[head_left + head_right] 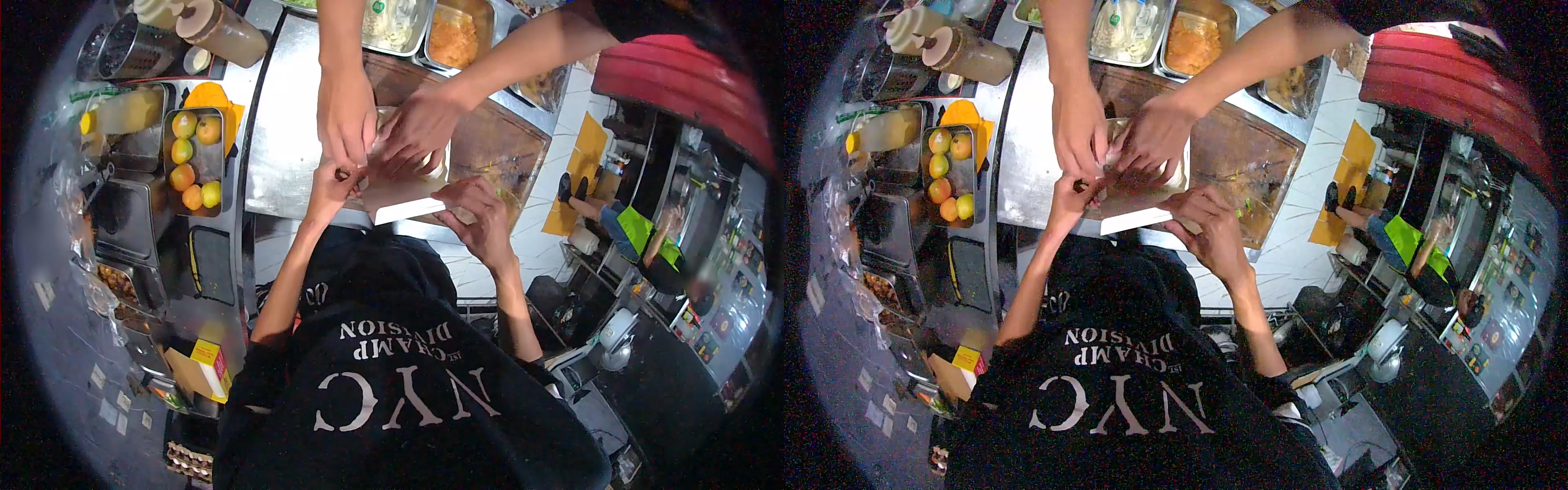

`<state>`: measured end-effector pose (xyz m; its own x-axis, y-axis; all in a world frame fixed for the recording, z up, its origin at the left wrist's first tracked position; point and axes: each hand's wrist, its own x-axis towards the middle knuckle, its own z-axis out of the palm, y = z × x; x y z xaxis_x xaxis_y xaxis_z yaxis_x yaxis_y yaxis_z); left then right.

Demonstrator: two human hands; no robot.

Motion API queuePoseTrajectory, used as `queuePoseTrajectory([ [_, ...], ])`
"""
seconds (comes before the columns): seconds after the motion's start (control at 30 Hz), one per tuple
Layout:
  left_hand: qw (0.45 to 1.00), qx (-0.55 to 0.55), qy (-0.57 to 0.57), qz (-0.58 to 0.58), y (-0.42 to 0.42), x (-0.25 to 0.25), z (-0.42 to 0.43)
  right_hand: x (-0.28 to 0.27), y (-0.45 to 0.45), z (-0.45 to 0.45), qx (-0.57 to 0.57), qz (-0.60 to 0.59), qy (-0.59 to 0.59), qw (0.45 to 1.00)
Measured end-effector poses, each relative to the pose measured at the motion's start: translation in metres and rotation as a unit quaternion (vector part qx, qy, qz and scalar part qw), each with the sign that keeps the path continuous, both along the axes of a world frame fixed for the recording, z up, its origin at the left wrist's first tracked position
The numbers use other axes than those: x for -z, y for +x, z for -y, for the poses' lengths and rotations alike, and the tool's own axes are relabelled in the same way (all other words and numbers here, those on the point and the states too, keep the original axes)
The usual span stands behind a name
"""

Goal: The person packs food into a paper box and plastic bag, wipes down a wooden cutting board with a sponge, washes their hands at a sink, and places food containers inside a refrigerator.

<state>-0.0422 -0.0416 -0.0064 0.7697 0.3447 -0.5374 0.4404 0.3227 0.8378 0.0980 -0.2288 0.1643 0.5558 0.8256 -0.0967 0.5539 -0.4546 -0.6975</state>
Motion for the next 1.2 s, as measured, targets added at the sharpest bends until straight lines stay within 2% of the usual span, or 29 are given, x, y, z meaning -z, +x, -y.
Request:
queuePoseTrajectory([
  [0.13,0.999,0.015,0.04,0.033,0.004,-0.003,-0.001,0.001,0.0,0.002,0.01,-0.004,-0.001,1.0],
  [0.23,0.997,0.003,0.071,0.012,0.008,-0.01,0.001,0.005,0.001,0.001,0.041,0.025,0.004,0.999],
  [0.33,0.983,0.015,0.175,0.044,0.014,-0.016,-0.001,0.021,0.013,-0.008,0.118,0.04,0.036,0.992],
  [0.47,0.981,0.032,0.191,-0.002,0.016,-0.026,-0.003,0.057,0.027,-0.014,0.22,0.002,0.042,0.975],
  [0.5,0.981,0.023,0.194,0.012,0.016,-0.026,-0.003,0.065,0.027,-0.013,0.248,-0.063,0.028,0.966],
  [0.7,0.978,0.025,0.202,0.034,0.015,-0.033,-0.003,0.105,0.013,0.002,0.335,-0.028,0.023,0.941],
  [0.8,0.989,-0.047,0.097,0.099,0.015,-0.031,-0.002,0.118,0.006,0.014,0.356,-0.071,0.018,0.932],
  [0.9,0.969,0.019,0.221,0.108,0.016,-0.036,0.003,0.112,-0.01,0.014,0.396,-0.145,0.082,0.903],
  [0.97,0.953,0.05,0.282,0.104,0.013,-0.042,0.005,0.125,-0.013,0.029,0.357,-0.117,0.056,0.925],
  [1.07,0.97,-0.007,0.236,0.06,0.011,-0.033,0.014,0.148,-0.016,0.053,0.325,-0.121,0.06,0.936],
  [1.2,0.961,-0.023,0.265,0.077,0.01,-0.032,0.018,0.154,-0.015,0.058,0.331,-0.138,0.066,0.931],
])
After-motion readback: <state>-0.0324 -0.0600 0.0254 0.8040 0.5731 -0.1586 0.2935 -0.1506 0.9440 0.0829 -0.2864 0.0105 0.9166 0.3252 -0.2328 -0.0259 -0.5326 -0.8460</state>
